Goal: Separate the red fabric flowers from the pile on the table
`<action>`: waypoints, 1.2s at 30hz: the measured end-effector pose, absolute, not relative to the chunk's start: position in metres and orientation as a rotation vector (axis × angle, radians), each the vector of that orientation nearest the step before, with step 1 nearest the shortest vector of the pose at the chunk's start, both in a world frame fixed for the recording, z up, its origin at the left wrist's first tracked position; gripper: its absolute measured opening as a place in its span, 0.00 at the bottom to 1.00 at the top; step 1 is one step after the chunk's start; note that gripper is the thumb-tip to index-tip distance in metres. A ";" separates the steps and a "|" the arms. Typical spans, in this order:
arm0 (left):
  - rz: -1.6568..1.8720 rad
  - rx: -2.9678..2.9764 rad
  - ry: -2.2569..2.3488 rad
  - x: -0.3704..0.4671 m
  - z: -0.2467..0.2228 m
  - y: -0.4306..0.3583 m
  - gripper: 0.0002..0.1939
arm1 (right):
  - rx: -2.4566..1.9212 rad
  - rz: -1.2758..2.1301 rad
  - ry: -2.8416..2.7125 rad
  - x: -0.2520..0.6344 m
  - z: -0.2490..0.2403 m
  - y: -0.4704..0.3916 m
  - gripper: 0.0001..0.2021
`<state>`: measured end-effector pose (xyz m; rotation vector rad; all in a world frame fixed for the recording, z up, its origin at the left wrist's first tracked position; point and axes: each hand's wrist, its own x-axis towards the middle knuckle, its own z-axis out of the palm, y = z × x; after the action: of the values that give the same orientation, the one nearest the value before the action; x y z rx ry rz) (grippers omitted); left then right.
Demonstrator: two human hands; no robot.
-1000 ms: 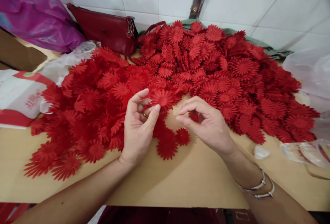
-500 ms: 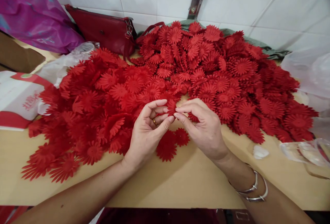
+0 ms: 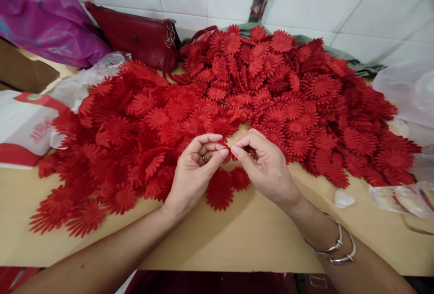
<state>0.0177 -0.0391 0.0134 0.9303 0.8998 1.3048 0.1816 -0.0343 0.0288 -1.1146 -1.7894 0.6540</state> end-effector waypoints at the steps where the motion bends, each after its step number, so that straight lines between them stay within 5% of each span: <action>1: 1.306 0.933 0.907 0.018 0.014 -0.039 0.15 | -1.103 0.669 -1.800 0.182 0.029 -0.035 0.07; 5: 1.331 0.959 0.925 0.016 0.016 -0.039 0.15 | -1.077 0.867 -1.704 0.180 0.026 -0.036 0.03; 14: 1.290 0.955 0.875 0.016 0.013 -0.037 0.20 | -1.053 1.224 -1.283 0.186 0.016 -0.024 0.13; 24: 1.394 0.837 0.944 0.011 0.010 -0.033 0.14 | -0.989 1.238 -0.975 0.204 0.007 -0.008 0.13; 29: 1.409 0.883 0.958 0.011 0.008 -0.034 0.06 | -1.003 1.297 -0.910 0.199 0.011 -0.009 0.27; 36: 1.385 0.941 1.019 0.008 0.004 -0.034 0.10 | -1.050 1.181 -1.030 0.198 0.010 -0.012 0.12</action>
<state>0.0079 -0.0345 0.0042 0.9408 1.0189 1.3854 0.1980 -0.0121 0.0104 -1.0501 -1.0302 1.1812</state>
